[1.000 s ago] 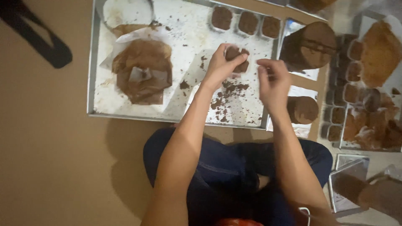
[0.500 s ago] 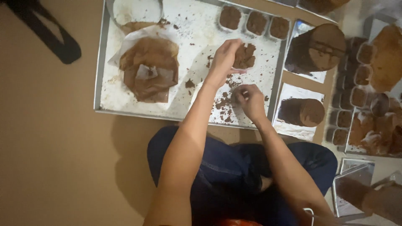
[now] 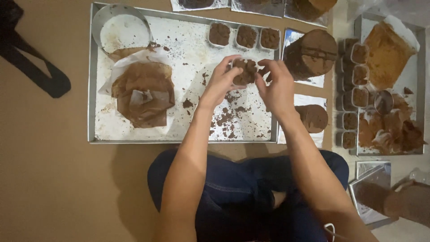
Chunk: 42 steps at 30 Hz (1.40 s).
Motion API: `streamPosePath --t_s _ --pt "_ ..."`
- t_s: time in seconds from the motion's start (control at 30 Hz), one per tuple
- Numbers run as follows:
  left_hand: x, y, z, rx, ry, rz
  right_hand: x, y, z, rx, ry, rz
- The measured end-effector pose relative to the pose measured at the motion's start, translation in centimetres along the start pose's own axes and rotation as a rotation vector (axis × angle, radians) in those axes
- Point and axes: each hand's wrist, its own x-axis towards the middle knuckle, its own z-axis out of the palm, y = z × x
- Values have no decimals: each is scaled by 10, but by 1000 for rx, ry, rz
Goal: The person is sitting on the floor, filling small square containers with pieces of cake and using a thin metal tool to trim or cut the cake to fit.
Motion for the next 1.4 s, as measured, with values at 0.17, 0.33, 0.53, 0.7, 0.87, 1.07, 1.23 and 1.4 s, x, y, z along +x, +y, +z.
streamPosePath --t_s 0.17,0.33,0.53,0.7,0.87,1.07,1.23,1.4 --pt "10 -6 -5 -75 -1 -33 3 -6 3 -135 -77 -66" --pt "15 -13 -9 -143 -20 -53 5 -19 -4 114 -15 16" --pt "24 -26 -12 -129 -5 -52 0 -17 31 100 40 -41" --pt "7 -4 1 49 52 -13 0 -24 11 115 150 -152" --pt "26 -17 -26 7 139 108 -35 26 31 178 -11 87" --pt "23 -17 -25 -42 189 152 -85 32 79 86 -497 363" --pt "22 -15 -22 -26 210 121 -97 14 97 86 -418 132" --pt "19 -5 -19 -77 191 18 -102 7 96 24 -542 70"
